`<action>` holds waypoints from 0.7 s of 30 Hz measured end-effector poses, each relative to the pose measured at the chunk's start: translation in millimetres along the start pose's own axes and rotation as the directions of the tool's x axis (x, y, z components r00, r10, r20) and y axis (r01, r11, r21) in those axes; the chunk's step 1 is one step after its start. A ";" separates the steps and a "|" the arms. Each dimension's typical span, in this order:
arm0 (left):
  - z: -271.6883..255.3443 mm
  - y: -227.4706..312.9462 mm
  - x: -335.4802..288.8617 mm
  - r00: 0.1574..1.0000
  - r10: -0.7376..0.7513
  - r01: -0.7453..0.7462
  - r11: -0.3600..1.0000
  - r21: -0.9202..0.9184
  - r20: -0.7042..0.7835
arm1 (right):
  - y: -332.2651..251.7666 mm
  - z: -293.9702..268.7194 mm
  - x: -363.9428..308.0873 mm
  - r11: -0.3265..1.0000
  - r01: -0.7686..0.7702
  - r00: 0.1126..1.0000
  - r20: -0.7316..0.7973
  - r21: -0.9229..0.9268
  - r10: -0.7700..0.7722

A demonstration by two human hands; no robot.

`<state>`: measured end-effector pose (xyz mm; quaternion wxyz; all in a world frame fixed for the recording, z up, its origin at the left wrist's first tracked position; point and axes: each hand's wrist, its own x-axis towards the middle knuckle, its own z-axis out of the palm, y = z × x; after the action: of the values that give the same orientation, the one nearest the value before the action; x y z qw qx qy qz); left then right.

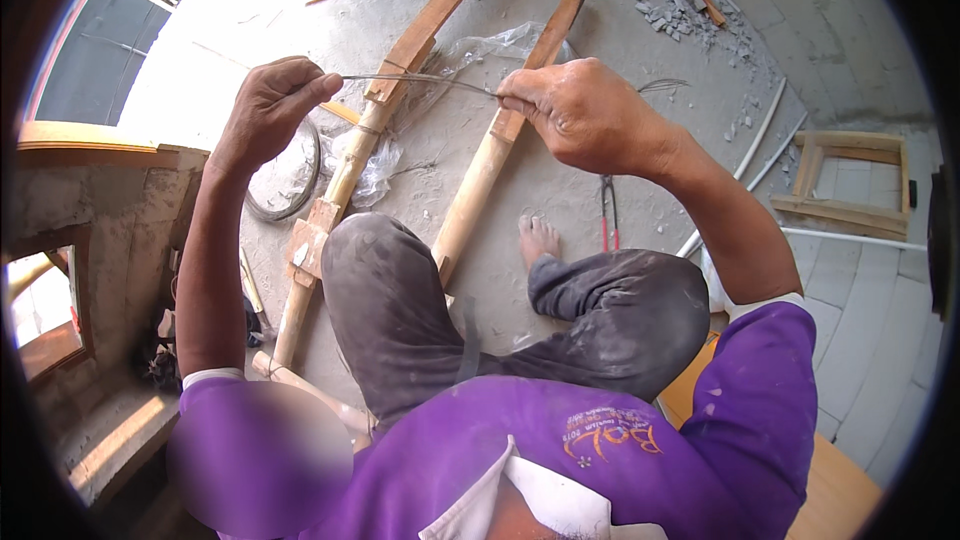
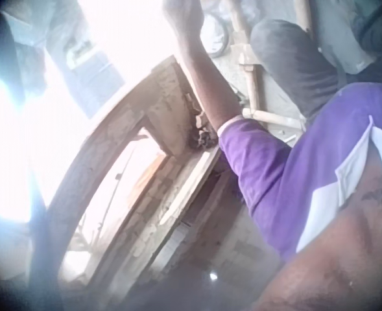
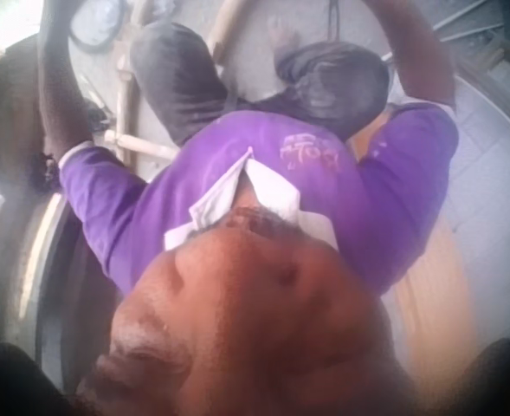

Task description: The person sits on the floor and assembles a wooden frame by tying wooden planks together with wire. They use pliers to twist and secure the wire around the joints of the planks.

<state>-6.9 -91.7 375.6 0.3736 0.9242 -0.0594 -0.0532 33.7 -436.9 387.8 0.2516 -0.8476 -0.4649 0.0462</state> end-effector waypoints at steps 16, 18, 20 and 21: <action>360.7 -200.3 -155.6 0.760 -0.413 0.358 0.910 0.207 0.503 | 171.2 74.6 -92.4 0.546 -0.722 0.604 0.003 0.426 0.797; 377.8 -194.2 -153.4 0.752 -0.430 0.363 0.903 0.231 0.499 | 175.5 78.8 -95.6 0.508 -0.725 0.591 0.042 0.464 0.805; 388.8 -188.6 -153.6 0.740 -0.457 0.383 0.889 0.249 0.493 | 177.8 82.8 -98.3 0.456 -0.727 0.571 0.083 0.513 0.817; 394.6 -188.5 -157.1 0.739 -0.465 0.390 0.885 0.253 0.488 | 178.8 84.9 -95.8 0.460 -0.721 0.588 0.105 0.519 0.802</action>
<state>-205.1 -203.6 -29.5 0.2568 0.8832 0.0493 -0.3892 90.0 -560.9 215.1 0.4532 -0.8664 0.0153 0.2094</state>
